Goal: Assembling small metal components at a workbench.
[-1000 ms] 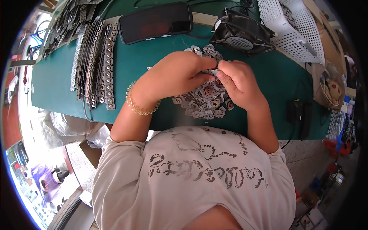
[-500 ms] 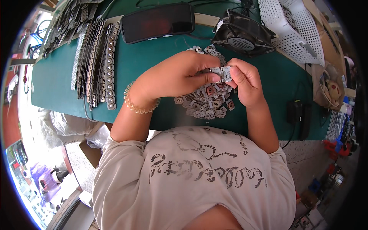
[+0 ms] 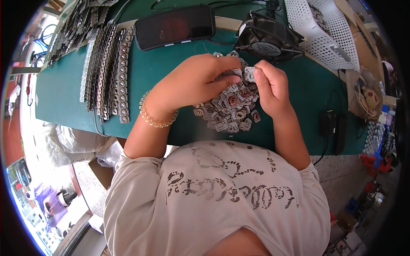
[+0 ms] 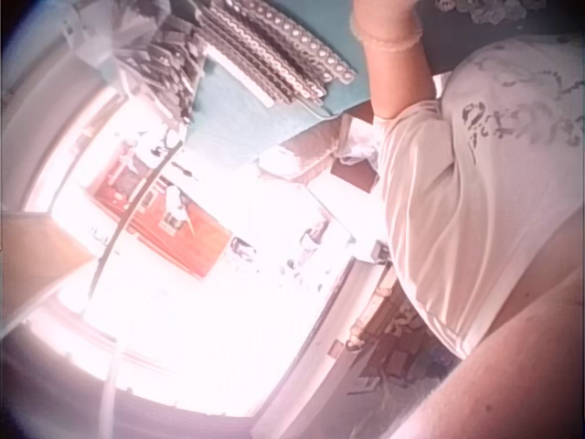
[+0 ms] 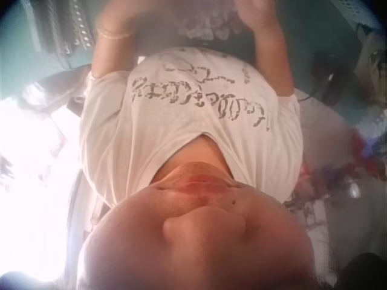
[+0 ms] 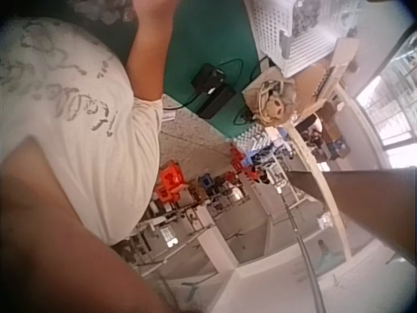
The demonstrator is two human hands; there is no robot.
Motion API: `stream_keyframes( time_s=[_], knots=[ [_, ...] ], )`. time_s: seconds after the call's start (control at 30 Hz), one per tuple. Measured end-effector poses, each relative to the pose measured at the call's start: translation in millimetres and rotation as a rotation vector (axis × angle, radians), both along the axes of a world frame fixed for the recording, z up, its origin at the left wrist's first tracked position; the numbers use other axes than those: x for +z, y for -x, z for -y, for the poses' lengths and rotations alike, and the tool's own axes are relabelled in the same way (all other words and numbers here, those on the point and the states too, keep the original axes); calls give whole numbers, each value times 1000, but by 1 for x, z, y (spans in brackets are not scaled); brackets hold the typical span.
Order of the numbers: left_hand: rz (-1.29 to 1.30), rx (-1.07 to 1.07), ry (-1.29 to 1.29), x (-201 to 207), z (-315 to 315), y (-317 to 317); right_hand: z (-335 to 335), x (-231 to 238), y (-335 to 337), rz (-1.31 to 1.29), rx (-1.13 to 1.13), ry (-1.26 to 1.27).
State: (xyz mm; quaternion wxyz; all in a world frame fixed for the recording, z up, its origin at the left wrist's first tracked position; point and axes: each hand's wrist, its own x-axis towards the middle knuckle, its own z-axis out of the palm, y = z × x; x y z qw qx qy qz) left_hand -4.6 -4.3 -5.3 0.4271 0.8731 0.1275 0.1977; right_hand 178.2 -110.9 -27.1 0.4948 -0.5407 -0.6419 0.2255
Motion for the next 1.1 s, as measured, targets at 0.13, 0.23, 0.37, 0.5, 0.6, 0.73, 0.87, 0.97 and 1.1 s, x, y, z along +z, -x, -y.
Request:
stream_keyframes(
  time_s=[0.13,0.23,0.37,0.5,0.6,0.73,0.87,0.97,1.1],
  knots=[
    [-68,179,-166,3,5,-2,-2,-6,-1,-134,-158,112],
    [-45,203,-239,-1,8,-8,-7,-12,7,-411,-135,224],
    [-84,223,-248,0,11,-10,-8,-14,8,-508,-86,282],
    [-105,256,-246,-5,13,-13,-8,-18,2,-593,-36,318],
    [-146,278,-246,-5,15,-14,-8,-12,8,-673,-128,375],
    [-135,298,-243,-7,16,-15,-8,-13,9,-711,-155,406],
    [-147,308,-260,-7,16,-16,-8,-16,4,-738,-112,437],
    [-157,312,-263,-5,17,-16,-8,-17,1,-758,-81,451],
    [-150,309,-272,-7,16,-15,-9,-10,12,-741,-205,435]
  ],
)
